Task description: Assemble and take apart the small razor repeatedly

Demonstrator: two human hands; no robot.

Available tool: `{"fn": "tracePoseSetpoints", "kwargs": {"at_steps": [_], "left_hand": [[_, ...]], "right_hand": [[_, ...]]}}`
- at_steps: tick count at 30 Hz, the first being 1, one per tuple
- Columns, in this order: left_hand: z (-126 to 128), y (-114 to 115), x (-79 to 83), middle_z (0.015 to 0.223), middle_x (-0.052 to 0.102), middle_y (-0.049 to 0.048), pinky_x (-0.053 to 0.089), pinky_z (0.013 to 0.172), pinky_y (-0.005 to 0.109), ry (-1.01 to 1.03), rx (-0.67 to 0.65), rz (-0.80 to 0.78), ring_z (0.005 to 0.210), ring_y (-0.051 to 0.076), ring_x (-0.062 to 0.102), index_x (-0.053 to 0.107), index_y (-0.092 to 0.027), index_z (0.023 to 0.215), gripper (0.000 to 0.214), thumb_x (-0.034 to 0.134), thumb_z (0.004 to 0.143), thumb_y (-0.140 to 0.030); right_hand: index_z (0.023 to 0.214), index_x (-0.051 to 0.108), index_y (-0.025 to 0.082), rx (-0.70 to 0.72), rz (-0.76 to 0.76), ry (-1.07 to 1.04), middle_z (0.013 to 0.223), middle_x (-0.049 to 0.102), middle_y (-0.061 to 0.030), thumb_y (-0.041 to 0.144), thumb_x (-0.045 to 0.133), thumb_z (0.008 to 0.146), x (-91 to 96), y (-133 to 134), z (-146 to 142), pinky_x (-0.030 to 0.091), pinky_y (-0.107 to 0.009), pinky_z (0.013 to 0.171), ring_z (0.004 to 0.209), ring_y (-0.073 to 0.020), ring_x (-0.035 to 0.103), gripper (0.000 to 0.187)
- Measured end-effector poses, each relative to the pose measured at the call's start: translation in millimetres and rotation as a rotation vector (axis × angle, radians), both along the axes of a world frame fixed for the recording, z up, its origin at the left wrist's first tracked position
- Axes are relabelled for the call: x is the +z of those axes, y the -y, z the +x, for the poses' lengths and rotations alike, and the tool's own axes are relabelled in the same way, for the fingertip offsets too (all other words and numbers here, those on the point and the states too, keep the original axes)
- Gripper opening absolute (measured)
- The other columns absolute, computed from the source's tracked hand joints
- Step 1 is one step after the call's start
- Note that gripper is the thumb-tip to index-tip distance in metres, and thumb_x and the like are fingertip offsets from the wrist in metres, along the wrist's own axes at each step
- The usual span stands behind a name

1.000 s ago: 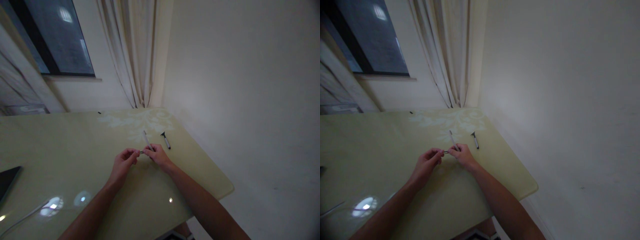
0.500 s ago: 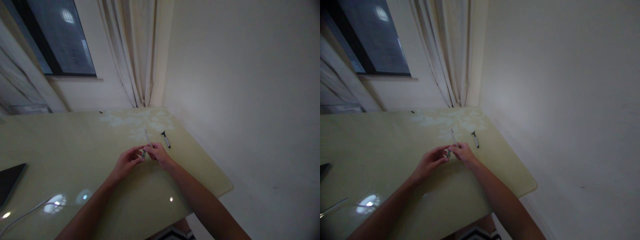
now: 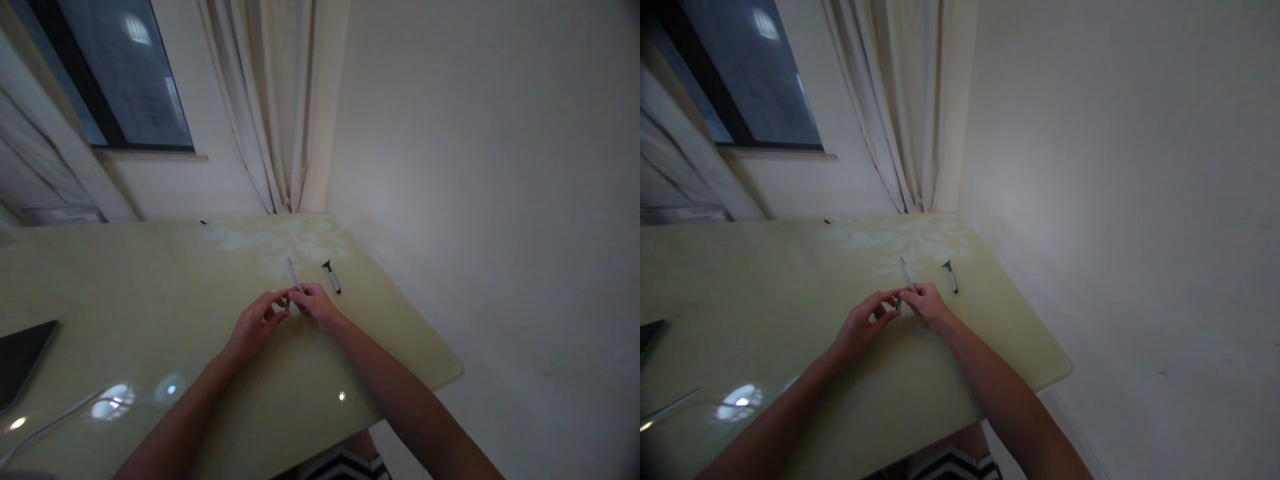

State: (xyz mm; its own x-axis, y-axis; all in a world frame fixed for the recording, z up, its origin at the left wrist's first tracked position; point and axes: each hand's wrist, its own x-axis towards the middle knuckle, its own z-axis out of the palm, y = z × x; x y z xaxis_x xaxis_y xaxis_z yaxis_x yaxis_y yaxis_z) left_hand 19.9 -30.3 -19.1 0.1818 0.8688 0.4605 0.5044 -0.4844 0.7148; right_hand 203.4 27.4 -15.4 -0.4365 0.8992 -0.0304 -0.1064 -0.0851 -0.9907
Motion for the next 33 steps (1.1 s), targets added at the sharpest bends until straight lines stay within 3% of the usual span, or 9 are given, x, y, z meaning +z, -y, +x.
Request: {"fn": "tracePoseSetpoints", "kwargs": {"at_steps": [12,20,24,26,28,31,33], "left_hand": [[-3,0,-7.3,0.095,0.065,-0.0015,0.050,0.065,0.026,-0.094,0.045,-0.039,0.064,0.011,0.058,0.061,-0.025,0.125,0.035,0.067,0.094,-0.039],[0,0,-3.0,0.086,0.064,-0.0038,0.049,0.063,0.024,0.013,0.038,-0.010,0.062,0.011,0.056,0.063,-0.026,0.125,0.039,0.072,0.090,-0.039],[0,-1,3.3,0.087,0.066,-0.0022,0.048,0.061,0.024,0.099,0.063,0.019,0.063,0.011,0.056,0.069,-0.024,0.117,0.034,0.075,0.087,-0.039],[-3,-2,7.3,0.090,0.068,-0.0009,0.047,0.059,0.023,0.161,0.112,0.013,0.063,0.011,0.056,0.070,-0.023,0.115,0.035,0.076,0.085,-0.040],[-8,-4,11.0,0.091,0.069,-0.0001,0.046,0.057,0.023,0.214,0.172,-0.005,0.061,0.010,0.054,0.071,-0.022,0.114,0.037,0.077,0.083,-0.042],[-18,-7,15.4,0.087,0.070,0.0003,0.045,0.055,0.023,0.250,0.245,-0.041,0.058,0.010,0.052,0.073,-0.021,0.112,0.041,0.080,0.079,-0.045],[-23,-9,17.7,0.084,0.071,0.0008,0.045,0.056,0.024,0.252,0.275,-0.060,0.058,0.011,0.051,0.075,-0.020,0.109,0.042,0.081,0.077,-0.046]], "right_hand": [[0.088,0.074,0.014,0.056,-0.044,0.044,0.051,0.044,0.0089,0.049,0.077,0.072,5.3,1,0,0.015,-0.026,0.047,0.044,-0.0065,0.029,0.039],[0.080,0.072,0.015,0.119,-0.023,0.042,0.050,0.043,0.0084,0.043,0.078,0.073,6.0,5,-1,0.015,-0.026,0.047,0.045,-0.0068,0.029,0.030],[0.086,0.073,0.015,0.110,-0.006,0.022,0.053,0.044,0.0075,0.051,0.075,0.078,5.4,5,-2,0.017,-0.025,0.047,0.046,-0.0077,0.029,0.037],[0.087,0.072,0.015,0.063,0.060,0.034,0.059,0.050,0.0044,0.059,0.061,0.090,6.6,3,0,0.021,-0.025,0.049,0.048,-0.0086,0.032,0.045],[0.089,0.073,0.015,-0.002,0.231,0.117,0.066,0.056,0.0011,0.059,0.049,0.098,8.5,0,5,0.028,-0.025,0.053,0.053,-0.0101,0.040,0.050],[0.096,0.073,0.017,-0.086,0.504,0.304,0.068,0.059,0.0011,0.049,0.051,0.102,10.6,-3,13,0.036,-0.025,0.061,0.059,-0.0120,0.048,0.040],[0.100,0.073,0.018,-0.122,0.605,0.374,0.068,0.059,0.0015,0.046,0.052,0.104,11.1,-4,17,0.039,-0.026,0.065,0.061,-0.0130,0.051,0.036]]}}
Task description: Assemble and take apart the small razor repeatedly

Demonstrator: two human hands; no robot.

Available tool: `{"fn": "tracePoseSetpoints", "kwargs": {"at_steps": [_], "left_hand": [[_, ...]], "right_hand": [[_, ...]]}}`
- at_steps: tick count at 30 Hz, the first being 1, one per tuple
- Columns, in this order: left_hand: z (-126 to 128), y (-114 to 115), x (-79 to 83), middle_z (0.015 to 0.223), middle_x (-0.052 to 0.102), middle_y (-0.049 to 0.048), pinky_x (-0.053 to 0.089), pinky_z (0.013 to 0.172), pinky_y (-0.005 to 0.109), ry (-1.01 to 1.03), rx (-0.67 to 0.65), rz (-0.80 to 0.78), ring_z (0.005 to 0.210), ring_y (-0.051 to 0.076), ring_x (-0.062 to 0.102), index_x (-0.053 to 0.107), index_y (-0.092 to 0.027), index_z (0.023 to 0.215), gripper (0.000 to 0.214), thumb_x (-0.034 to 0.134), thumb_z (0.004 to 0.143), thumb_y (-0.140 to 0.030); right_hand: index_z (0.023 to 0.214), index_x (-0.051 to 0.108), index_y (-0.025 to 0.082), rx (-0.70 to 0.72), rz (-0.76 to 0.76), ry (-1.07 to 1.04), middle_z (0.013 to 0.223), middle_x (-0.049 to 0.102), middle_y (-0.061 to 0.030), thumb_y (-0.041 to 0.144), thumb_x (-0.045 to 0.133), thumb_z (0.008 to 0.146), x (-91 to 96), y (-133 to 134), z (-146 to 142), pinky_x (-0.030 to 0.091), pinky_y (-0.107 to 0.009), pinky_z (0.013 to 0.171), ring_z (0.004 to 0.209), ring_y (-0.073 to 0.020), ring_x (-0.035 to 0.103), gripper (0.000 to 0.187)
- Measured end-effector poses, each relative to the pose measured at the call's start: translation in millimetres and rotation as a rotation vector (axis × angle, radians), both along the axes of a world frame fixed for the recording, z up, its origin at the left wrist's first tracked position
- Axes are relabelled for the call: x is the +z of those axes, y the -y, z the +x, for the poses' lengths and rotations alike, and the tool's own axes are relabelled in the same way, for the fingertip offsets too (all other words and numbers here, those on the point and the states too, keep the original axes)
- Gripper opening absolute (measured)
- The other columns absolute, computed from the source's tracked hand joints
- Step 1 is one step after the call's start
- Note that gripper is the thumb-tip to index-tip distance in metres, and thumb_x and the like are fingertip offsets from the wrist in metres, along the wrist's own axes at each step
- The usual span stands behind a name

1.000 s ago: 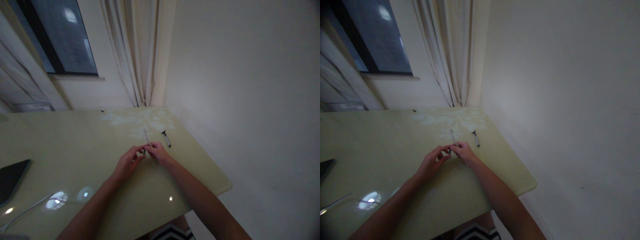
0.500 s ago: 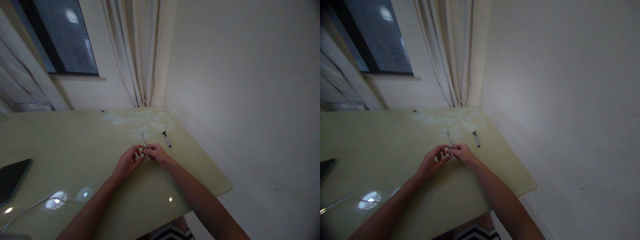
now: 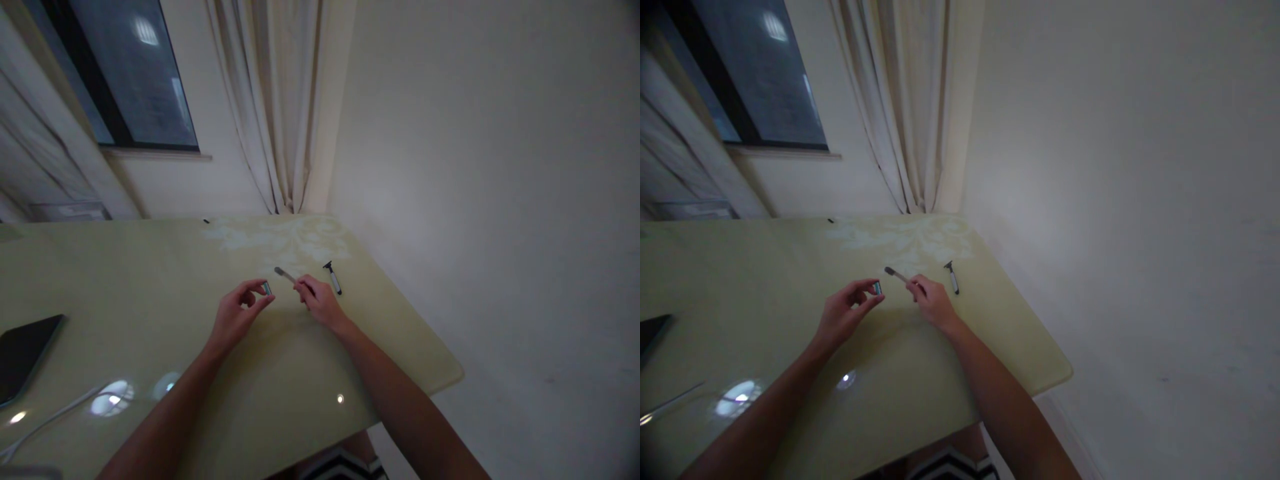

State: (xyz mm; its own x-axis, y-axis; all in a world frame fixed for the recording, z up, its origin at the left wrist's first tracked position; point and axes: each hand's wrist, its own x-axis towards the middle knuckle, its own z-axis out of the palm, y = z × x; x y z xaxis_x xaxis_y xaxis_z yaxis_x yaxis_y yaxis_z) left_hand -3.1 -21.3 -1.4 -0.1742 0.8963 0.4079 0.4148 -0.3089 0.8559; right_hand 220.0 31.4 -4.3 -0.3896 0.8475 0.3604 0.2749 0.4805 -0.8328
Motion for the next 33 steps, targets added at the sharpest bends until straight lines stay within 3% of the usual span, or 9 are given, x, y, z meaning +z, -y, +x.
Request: {"fn": "tracePoseSetpoints", "kwargs": {"at_steps": [4,7,11,14,24,33], "left_hand": [[-5,-1,3.2,0.082,0.073,0.0020,0.045,0.055,0.024,0.018,0.027,-0.029,0.057,0.011,0.051,0.077,-0.018,0.105,0.043,0.082,0.075,-0.048],[-7,0,4.4,0.084,0.073,0.0027,0.046,0.054,0.024,0.053,0.036,-0.040,0.058,0.011,0.052,0.077,-0.018,0.105,0.045,0.082,0.075,-0.051],[-8,1,4.8,0.083,0.073,0.0025,0.046,0.054,0.023,0.069,0.044,-0.038,0.058,0.011,0.053,0.077,-0.019,0.107,0.047,0.082,0.075,-0.053],[-9,0,3.5,0.083,0.073,0.0025,0.046,0.054,0.023,0.043,0.035,-0.022,0.058,0.011,0.054,0.077,-0.019,0.108,0.047,0.081,0.075,-0.052],[-7,-3,-1.0,0.083,0.073,0.0024,0.047,0.057,0.025,0.036,-0.010,-0.041,0.060,0.013,0.058,0.076,-0.018,0.109,0.045,0.080,0.076,-0.047],[-5,-2,0.1,0.081,0.070,0.0007,0.049,0.060,0.025,0.047,-0.029,-0.018,0.063,0.013,0.059,0.074,-0.019,0.110,0.041,0.078,0.078,-0.045]], "right_hand": [[0.127,0.072,0.021,0.023,0.170,0.068,0.087,0.066,-0.0041,0.042,0.045,0.109,0.4,0,1,0.044,-0.029,0.080,0.081,-0.0173,0.058,0.039],[0.140,0.067,0.026,0.075,0.207,0.173,0.094,0.065,-0.0057,0.039,0.047,0.109,-0.1,1,-1,0.044,-0.031,0.086,0.090,-0.0194,0.057,0.039],[0.139,0.069,0.027,0.032,0.153,0.216,0.092,0.064,-0.0057,0.035,0.050,0.108,-2.6,1,-1,0.044,-0.030,0.083,0.087,-0.0195,0.057,0.037],[0.139,0.069,0.027,0.085,0.115,0.168,0.093,0.068,-0.0059,0.035,0.052,0.107,-4.8,1,-1,0.045,-0.030,0.082,0.085,-0.0192,0.059,0.037],[0.129,0.075,0.018,0.051,0.066,0.092,0.101,0.075,-0.0111,0.033,0.055,0.104,-14.1,-1,-6,0.049,-0.035,0.087,0.091,-0.0222,0.066,0.035],[0.126,0.076,0.019,0.015,0.038,0.074,0.107,0.076,-0.0117,0.038,0.056,0.104,-13.3,-2,-6,0.050,-0.037,0.093,0.098,-0.0229,0.067,0.035]]}}
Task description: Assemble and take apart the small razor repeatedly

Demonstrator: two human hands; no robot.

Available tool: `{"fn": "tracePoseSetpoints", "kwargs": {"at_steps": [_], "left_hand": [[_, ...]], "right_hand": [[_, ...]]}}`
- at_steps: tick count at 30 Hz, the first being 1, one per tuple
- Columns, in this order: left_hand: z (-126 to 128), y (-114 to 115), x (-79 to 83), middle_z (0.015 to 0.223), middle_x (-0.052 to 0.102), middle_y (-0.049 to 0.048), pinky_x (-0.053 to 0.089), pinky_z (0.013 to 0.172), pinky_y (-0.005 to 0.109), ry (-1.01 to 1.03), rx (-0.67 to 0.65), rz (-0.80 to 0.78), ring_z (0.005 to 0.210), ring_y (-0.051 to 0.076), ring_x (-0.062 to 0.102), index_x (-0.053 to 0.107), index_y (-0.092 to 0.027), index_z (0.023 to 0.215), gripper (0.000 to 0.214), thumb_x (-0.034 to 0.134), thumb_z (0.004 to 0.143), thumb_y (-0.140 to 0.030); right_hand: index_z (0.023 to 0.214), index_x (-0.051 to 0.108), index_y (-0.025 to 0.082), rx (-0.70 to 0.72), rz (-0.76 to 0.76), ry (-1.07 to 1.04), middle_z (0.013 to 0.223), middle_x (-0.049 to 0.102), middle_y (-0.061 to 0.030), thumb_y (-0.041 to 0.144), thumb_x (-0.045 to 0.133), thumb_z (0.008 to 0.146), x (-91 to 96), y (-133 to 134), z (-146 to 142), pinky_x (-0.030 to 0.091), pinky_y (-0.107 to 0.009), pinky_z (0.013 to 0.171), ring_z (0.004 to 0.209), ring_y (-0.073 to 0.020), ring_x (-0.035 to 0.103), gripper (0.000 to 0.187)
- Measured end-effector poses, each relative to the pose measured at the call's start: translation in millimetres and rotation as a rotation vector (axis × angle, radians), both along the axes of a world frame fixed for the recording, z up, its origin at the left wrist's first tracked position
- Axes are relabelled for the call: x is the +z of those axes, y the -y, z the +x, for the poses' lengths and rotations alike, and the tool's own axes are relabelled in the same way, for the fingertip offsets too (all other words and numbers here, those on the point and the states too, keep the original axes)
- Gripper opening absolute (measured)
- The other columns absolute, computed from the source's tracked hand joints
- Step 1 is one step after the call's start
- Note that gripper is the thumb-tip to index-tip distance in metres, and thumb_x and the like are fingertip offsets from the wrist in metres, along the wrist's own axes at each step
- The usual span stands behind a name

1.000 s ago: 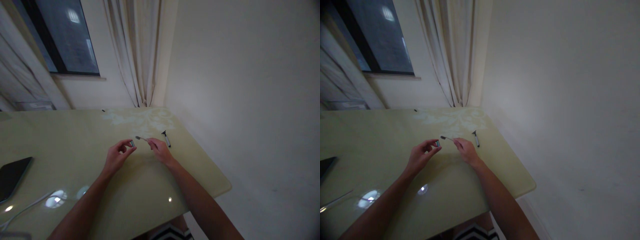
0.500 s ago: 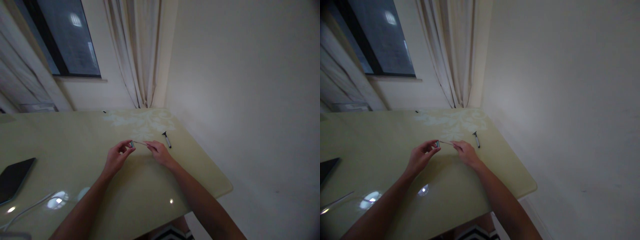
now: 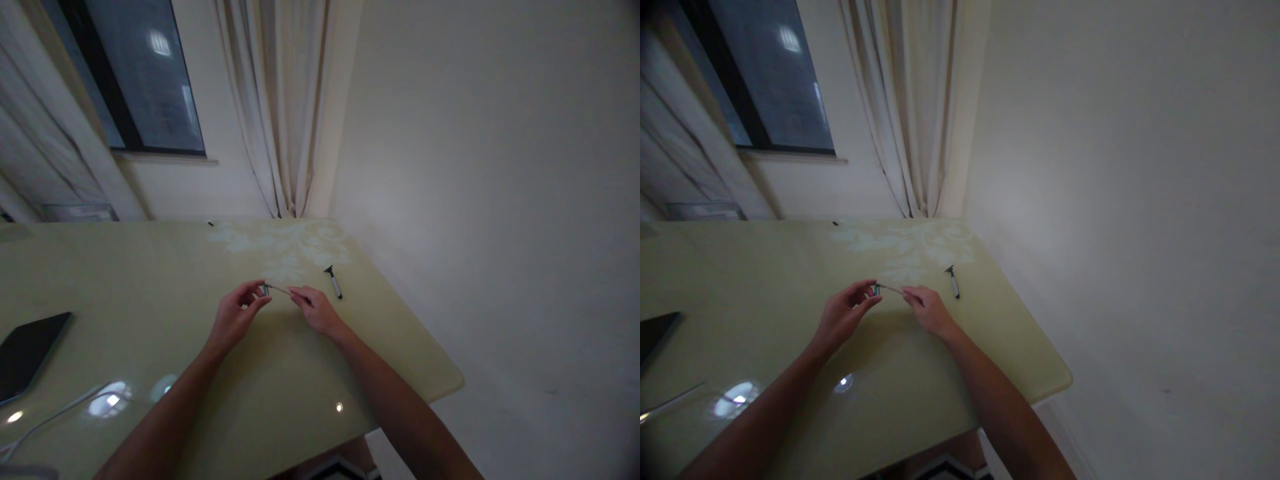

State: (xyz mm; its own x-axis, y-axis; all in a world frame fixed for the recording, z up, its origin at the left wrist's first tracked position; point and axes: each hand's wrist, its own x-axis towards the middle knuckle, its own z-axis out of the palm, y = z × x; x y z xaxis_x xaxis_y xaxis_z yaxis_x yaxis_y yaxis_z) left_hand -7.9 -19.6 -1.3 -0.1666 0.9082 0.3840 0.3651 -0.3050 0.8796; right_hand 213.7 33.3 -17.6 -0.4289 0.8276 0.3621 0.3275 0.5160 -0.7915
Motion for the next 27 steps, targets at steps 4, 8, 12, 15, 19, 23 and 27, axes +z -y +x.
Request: {"fn": "tracePoseSetpoints", "kwargs": {"at_steps": [4,8,12,15,19,23,27], "left_hand": [[-0.6,-1.7,-5.3,0.081,0.070,0.0004,0.049,0.060,0.025,-0.017,-0.002,0.015,0.063,0.013,0.060,0.074,-0.020,0.110,0.041,0.078,0.078,-0.045],[-2.5,-3.1,-8.8,0.080,0.070,0.0004,0.048,0.058,0.024,-0.038,-0.006,0.007,0.062,0.013,0.059,0.074,-0.020,0.108,0.040,0.078,0.078,-0.046],[-3.5,-2.6,-8.4,0.082,0.070,0.0007,0.048,0.059,0.024,-0.040,-0.014,0.003,0.065,0.014,0.061,0.074,-0.020,0.111,0.041,0.077,0.080,-0.046],[-3.2,-2.6,-8.6,0.081,0.069,0.0005,0.048,0.060,0.025,-0.038,-0.011,-0.002,0.065,0.014,0.061,0.074,-0.020,0.112,0.042,0.078,0.080,-0.046],[-3.3,-3.3,-9.7,0.079,0.069,0.0000,0.048,0.059,0.025,-0.029,-0.020,-0.004,0.063,0.013,0.059,0.074,-0.019,0.111,0.042,0.078,0.079,-0.046],[-4.3,-3.8,-9.4,0.081,0.069,0.0003,0.049,0.060,0.025,-0.021,-0.023,-0.003,0.064,0.014,0.061,0.073,-0.020,0.112,0.041,0.077,0.080,-0.045],[-5.4,-5.4,-9.5,0.081,0.069,0.0002,0.048,0.058,0.024,-0.015,-0.014,-0.004,0.063,0.014,0.060,0.074,-0.020,0.110,0.041,0.078,0.078,-0.046]], "right_hand": [[0.127,0.076,0.020,0.001,-0.011,0.012,0.107,0.076,-0.0108,0.038,0.056,0.104,0.5,1.1,-1.1,0.050,-0.036,0.091,0.095,-0.0221,0.066,0.035],[0.125,0.077,0.022,0.009,-0.006,0.031,0.104,0.075,-0.0098,0.037,0.056,0.104,0.9,2.2,-1.6,0.049,-0.035,0.091,0.095,-0.0214,0.066,0.033],[0.125,0.077,0.021,-0.014,0.013,0.047,0.098,0.073,-0.0085,0.033,0.058,0.103,0.8,1.7,-0.8,0.048,-0.033,0.088,0.089,-0.0198,0.064,0.032],[0.125,0.077,0.020,-0.020,0.010,0.043,0.097,0.073,-0.0086,0.032,0.059,0.103,0.8,1.5,-0.9,0.048,-0.033,0.086,0.088,-0.0196,0.063,0.031],[0.124,0.077,0.020,-0.013,0.001,0.056,0.098,0.073,-0.0089,0.033,0.058,0.103,0.4,1.3,-1.5,0.047,-0.033,0.087,0.090,-0.0198,0.064,0.031],[0.125,0.077,0.021,0.020,-0.022,0.061,0.098,0.074,-0.0087,0.037,0.059,0.102,-1.3,-0.8,0.7,0.049,-0.033,0.086,0.088,-0.0203,0.064,0.033],[0.123,0.078,0.022,-0.004,-0.029,0.061,0.102,0.076,-0.0099,0.039,0.059,0.102,-2.8,-4.8,5.6,0.049,-0.035,0.089,0.093,-0.0218,0.065,0.033]]}}
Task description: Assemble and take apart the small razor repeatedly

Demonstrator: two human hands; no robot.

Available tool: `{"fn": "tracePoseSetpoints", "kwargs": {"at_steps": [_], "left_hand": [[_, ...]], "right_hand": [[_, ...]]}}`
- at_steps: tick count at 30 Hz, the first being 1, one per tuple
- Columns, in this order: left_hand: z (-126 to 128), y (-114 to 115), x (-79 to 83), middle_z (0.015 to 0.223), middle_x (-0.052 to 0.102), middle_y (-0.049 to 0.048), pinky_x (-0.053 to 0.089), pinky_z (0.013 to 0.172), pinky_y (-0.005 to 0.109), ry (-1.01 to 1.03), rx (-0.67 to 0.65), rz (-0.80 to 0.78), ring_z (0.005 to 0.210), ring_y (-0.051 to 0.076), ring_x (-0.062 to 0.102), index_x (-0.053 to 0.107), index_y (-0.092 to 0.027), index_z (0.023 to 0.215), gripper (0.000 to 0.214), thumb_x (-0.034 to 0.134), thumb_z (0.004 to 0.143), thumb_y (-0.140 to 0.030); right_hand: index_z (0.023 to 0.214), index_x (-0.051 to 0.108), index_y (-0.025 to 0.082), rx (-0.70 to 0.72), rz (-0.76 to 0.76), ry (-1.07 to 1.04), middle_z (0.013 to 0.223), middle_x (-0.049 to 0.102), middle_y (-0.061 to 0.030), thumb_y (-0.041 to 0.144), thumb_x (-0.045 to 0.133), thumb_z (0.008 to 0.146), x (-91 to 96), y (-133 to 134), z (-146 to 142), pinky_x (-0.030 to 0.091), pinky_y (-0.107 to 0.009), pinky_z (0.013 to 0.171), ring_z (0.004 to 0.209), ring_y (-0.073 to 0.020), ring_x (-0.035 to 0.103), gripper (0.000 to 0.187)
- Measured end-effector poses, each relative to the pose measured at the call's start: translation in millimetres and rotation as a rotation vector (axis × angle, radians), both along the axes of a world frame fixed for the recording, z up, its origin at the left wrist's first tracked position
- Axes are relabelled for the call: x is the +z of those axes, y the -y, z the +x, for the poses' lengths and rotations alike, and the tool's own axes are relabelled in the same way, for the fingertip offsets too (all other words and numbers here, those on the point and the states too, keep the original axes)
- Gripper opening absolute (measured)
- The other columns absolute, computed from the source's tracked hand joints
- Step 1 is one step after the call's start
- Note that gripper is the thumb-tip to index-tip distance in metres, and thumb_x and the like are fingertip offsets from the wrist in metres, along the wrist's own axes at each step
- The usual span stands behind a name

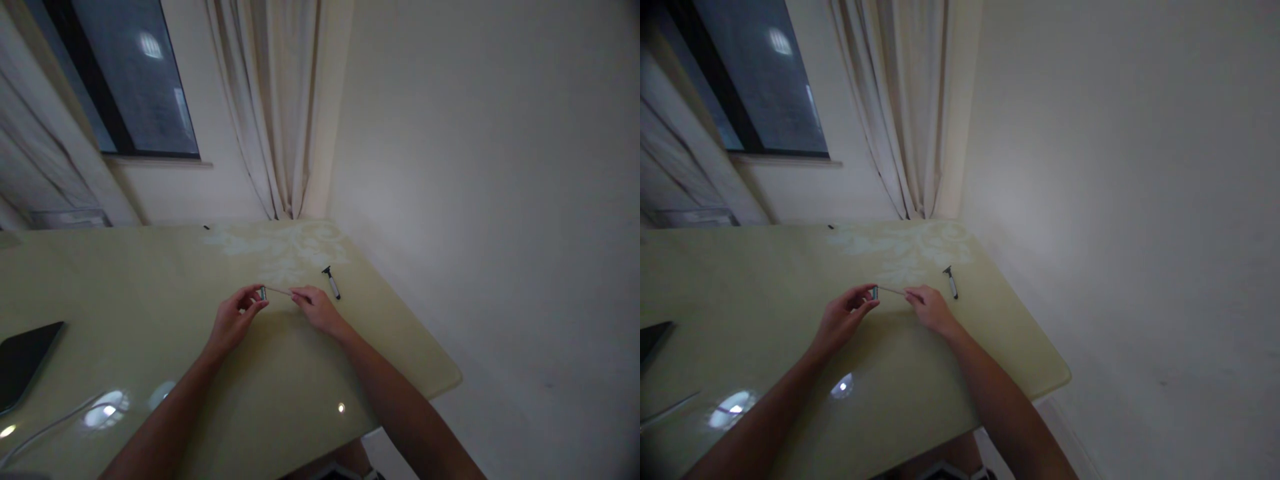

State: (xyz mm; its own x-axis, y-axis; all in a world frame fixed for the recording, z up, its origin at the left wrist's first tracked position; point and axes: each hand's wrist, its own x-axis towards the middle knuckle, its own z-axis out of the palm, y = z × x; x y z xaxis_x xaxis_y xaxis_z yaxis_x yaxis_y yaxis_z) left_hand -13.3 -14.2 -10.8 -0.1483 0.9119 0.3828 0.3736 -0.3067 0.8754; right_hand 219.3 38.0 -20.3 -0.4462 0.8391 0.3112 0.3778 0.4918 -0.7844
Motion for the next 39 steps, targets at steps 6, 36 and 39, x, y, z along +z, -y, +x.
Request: {"fn": "tracePoseSetpoints", "kwargs": {"at_steps": [6,36,39], "left_hand": [[-2,-3,-0.6,0.080,0.069,0.0004,0.048,0.058,0.024,0.021,-0.016,-0.010,0.064,0.014,0.060,0.074,-0.020,0.111,0.043,0.078,0.077,-0.046],[1,3,6.9,0.078,0.069,-0.0009,0.048,0.060,0.025,-0.042,-0.018,0.003,0.064,0.014,0.061,0.073,-0.020,0.111,0.041,0.079,0.077,-0.042],[1,3,7.0,0.079,0.070,-0.0009,0.049,0.061,0.025,-0.047,-0.025,0.015,0.064,0.014,0.061,0.073,-0.020,0.111,0.041,0.080,0.077,-0.043]], "right_hand": [[0.124,0.078,0.020,0.088,-0.055,0.019,0.107,0.077,-0.0101,0.037,0.062,0.101,-0.6,-2,1,0.050,-0.035,0.088,0.094,-0.0220,0.067,0.033],[0.117,0.080,0.017,0.077,-0.097,0.117,0.087,0.073,-0.0060,0.041,0.060,0.101,10.1,-10,19,0.042,-0.027,0.069,0.075,-0.0168,0.058,0.036],[0.116,0.081,0.019,0.165,-0.155,0.122,0.081,0.072,-0.0034,0.045,0.061,0.100,10.2,-10,19,0.040,-0.026,0.066,0.071,-0.0159,0.057,0.036]]}}
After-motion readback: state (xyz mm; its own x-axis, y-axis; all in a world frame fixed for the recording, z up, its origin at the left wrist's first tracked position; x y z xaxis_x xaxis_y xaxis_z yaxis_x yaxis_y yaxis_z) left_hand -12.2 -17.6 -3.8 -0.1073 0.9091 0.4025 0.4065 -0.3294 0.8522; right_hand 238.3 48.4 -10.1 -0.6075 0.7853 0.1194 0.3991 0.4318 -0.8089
